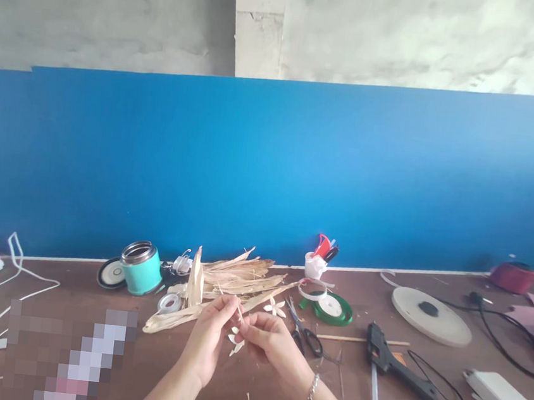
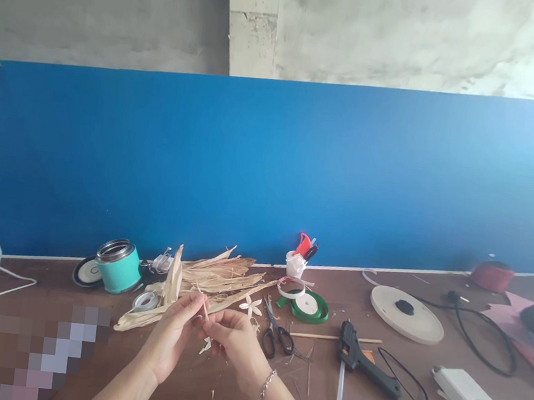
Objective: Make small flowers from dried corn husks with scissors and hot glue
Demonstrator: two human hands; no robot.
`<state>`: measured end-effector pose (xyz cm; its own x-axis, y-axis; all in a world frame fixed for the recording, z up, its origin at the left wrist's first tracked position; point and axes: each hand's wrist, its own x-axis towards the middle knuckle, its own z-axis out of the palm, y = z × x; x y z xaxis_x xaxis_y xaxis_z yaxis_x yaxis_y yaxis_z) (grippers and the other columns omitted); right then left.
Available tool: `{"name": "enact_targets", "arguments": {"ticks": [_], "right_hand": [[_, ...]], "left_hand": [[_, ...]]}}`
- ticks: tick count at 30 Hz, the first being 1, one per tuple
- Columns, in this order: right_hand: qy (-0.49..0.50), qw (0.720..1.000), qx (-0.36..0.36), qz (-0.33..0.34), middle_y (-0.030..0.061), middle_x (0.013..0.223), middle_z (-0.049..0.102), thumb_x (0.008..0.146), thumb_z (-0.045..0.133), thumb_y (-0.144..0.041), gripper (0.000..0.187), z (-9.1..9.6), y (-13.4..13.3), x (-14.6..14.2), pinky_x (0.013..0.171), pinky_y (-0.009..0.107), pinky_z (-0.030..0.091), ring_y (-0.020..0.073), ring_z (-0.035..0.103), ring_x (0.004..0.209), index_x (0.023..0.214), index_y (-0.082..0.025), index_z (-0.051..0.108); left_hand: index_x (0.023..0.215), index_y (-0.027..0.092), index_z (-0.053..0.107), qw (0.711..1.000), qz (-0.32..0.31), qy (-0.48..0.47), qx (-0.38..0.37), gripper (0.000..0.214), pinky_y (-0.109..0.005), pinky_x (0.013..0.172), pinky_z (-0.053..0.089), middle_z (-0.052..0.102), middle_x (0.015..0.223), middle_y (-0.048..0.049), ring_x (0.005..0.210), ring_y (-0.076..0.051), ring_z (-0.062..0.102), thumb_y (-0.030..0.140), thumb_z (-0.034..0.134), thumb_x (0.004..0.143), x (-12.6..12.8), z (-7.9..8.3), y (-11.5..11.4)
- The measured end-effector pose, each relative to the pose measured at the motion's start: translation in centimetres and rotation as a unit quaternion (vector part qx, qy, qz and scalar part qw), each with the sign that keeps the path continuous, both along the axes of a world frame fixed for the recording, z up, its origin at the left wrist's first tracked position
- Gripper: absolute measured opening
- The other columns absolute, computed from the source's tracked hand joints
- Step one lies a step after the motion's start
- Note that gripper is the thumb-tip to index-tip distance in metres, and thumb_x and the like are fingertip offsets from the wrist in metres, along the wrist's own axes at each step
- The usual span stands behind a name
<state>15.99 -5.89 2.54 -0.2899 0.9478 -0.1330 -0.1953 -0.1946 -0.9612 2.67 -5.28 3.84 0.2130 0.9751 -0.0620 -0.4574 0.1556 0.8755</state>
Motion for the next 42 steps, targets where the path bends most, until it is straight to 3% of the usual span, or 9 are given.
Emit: {"name": "enact_targets", "arguments": {"ticks": [10,15,21,24,26,28,30,35,42], "right_hand": [[-0.111,0.989,0.078,-0.053,-0.0005,0.057,0.057,0.07,0.061,-0.043,0.029,-0.7,0.2,-0.1,0.045,0.021,0.028,0.0071,0.04,0.045,0.063,-0.016,0.054],[-0.261,0.923,0.263,-0.102,-0.0001,0.06,0.057,0.076,0.051,-0.023,0.015,0.3,-0.8,0.1,0.055,0.023,0.032,0.0118,0.046,0.058,0.065,-0.017,0.059],[-0.033,0.988,0.013,-0.153,-0.001,0.055,0.053,0.068,0.051,-0.027,0.013,0.0,0.3,0.4,0.041,0.02,0.019,0.0066,0.033,0.042,0.059,-0.016,0.052],[-0.079,0.989,0.009,-0.126,0.0008,0.06,0.057,0.068,0.054,-0.031,0.016,-0.6,1.6,1.6,0.04,0.021,0.018,0.0069,0.035,0.041,0.064,-0.016,0.056],[-0.248,0.954,0.081,-0.149,0.0012,0.055,0.055,0.072,0.054,-0.033,0.023,-0.7,2.2,2.7,0.043,0.022,0.025,0.0096,0.041,0.044,0.055,-0.017,0.055],[-0.396,0.874,0.172,-0.222,0.0038,0.06,0.057,0.073,0.055,-0.031,0.028,-0.6,2.5,3.7,0.052,0.024,0.033,0.014,0.05,0.056,0.048,-0.018,0.053],[-0.422,0.842,0.229,-0.245,0.0061,0.077,0.062,0.073,0.057,-0.026,0.015,-0.3,2.4,4.2,0.061,0.026,0.039,0.0169,0.054,0.068,0.062,-0.017,0.062],[-0.172,0.961,0.211,-0.054,0.0062,0.088,0.065,0.08,0.056,-0.043,0.033,1.1,1.5,3.4,0.069,0.029,0.046,0.0186,0.058,0.078,0.097,-0.019,0.068],[-0.103,0.974,0.201,-0.016,0.0018,0.072,0.061,0.069,0.069,-0.043,0.026,2.2,0.9,2.9,0.066,0.027,0.046,0.0146,0.057,0.069,0.076,-0.018,0.073]], "left_hand": [[0.07,0.015,0.061,0.994,0.076,0.069,0.031,0.026,-0.021,0.054,0.04,0.057,0.063,-0.0004,0.057,-0.01,0.048,0.04,0.066,0.073,0.3,-0.7,-0.1],[0.066,0.017,0.059,0.991,0.1,0.072,0.045,0.025,-0.022,0.06,0.042,0.057,0.066,-0.0001,0.063,-0.012,0.052,0.039,0.069,0.07,0.9,-0.6,-0.7],[0.068,0.019,0.057,0.968,0.199,0.035,0.151,0.025,-0.022,0.063,0.04,0.055,0.062,0.0017,0.062,-0.012,0.049,0.042,0.065,0.075,0.3,1.0,-1.9],[0.069,0.019,0.057,0.97,0.186,-0.004,0.157,0.023,-0.022,0.063,0.04,0.053,0.062,0.0022,0.061,-0.011,0.047,0.041,0.065,0.075,-0.7,2.1,-1.6],[0.067,0.018,0.057,0.986,0.124,0.033,0.106,0.026,-0.021,0.057,0.037,0.054,0.065,0.0016,0.058,-0.01,0.043,0.041,0.064,0.075,-1.0,2.3,-1.1],[0.065,0.017,0.057,0.993,0.078,0.069,0.05,0.028,-0.02,0.053,0.033,0.054,0.065,0.0015,0.055,-0.008,0.041,0.042,0.064,0.075,-0.9,1.8,-0.6],[0.064,0.016,0.059,0.995,0.041,0.086,0.014,0.028,-0.019,0.051,0.031,0.054,0.065,0.0009,0.054,-0.008,0.04,0.041,0.066,0.073,-0.6,1.1,-0.1],[0.068,0.014,0.065,0.996,-0.055,0.05,-0.046,0.024,-0.019,0.05,0.029,0.051,0.061,0.0018,0.053,-0.007,0.041,0.036,0.074,0.066,-0.1,0.1,0.0],[0.062,0.013,0.064,0.991,-0.099,0.033,-0.077,0.023,-0.019,0.05,0.026,0.057,0.059,-0.0006,0.051,-0.006,0.04,0.029,0.079,0.06,0.0,0.2,-0.5]]}}
